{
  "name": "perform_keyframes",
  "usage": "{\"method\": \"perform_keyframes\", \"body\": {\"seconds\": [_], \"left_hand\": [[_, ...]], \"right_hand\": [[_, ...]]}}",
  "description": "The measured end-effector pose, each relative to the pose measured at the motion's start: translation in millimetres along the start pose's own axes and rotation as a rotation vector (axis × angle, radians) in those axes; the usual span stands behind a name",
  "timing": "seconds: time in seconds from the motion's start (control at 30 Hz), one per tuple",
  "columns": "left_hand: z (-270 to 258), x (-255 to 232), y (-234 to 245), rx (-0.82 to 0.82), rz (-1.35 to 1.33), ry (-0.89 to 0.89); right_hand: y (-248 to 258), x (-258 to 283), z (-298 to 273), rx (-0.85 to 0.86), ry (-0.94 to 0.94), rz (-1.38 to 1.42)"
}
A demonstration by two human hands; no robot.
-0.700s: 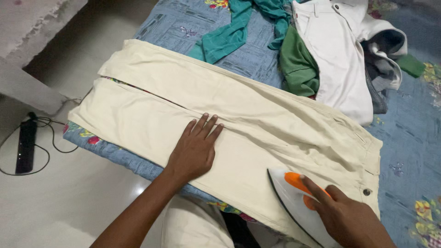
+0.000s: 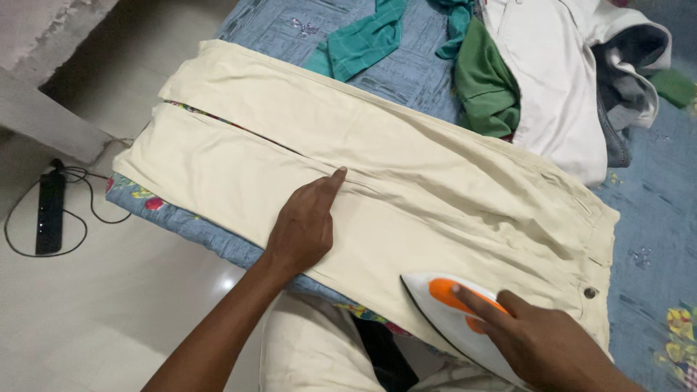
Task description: The person irons a pair of cream-colored trousers laid out on a bed. They smooth the fabric with their hands, then use an electric iron to press the legs and waist area, repeatedly adjusting the garment to remove wrinkles.
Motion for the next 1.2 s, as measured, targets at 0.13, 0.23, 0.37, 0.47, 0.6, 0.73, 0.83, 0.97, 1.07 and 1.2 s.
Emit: {"method": "perform_keyframes", "body": {"seconds": [0.13,0.23,0.37,0.47,0.6,0.73,0.83,0.97,1.07,1.2], "left_hand": [[4.8,-2.7,0.2,0.013,-0.046,-0.013],[2.7,9.8,1.6,0.0,-0.178,0.085],[-0.3,43.9,3.1,-0.104,-0.545,0.249],[-1.8,63.3,2.6,-0.183,-0.681,0.276],[-7.0,71.0,-6.0,-0.212,-0.821,0.251],[-9.2,71.3,-8.6,-0.194,-0.898,0.231],[-8.6,68.3,-7.2,-0.186,-0.937,0.234],[-5.9,67.8,-2.5,-0.206,-0.922,0.25],[-6.8,74.1,-1.3,-0.24,-0.949,0.276],[-8.5,85.3,1.6,-0.289,-1.082,0.307]], "right_hand": [[7.1,12.9,6.2,0.002,-0.045,-0.015],[50.9,51.7,32.3,-0.143,0.04,0.052],[114.5,113.7,67.2,-0.499,0.326,0.136],[132.8,133.5,74.0,-0.586,0.462,0.201],[106.7,112.9,60.0,-0.365,0.407,0.184],[65.8,69.9,25.0,-0.098,0.2,0.096],[58.0,56.4,20.6,-0.084,0.081,0.061],[82.0,76.1,42.9,-0.173,0.146,0.124],[110.1,113.0,64.4,-0.303,0.313,0.191],[129.8,161.1,75.1,-0.428,0.55,0.216]]}}
Point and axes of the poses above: each hand's wrist, its own z-axis towards the middle knuckle, its own y-axis out of the back of the hand, x = y × z, the point moved 8 cm from there along z, towards the middle knuckle, and after that the axes turned 2 degrees about -y, right-handed, at the moved point
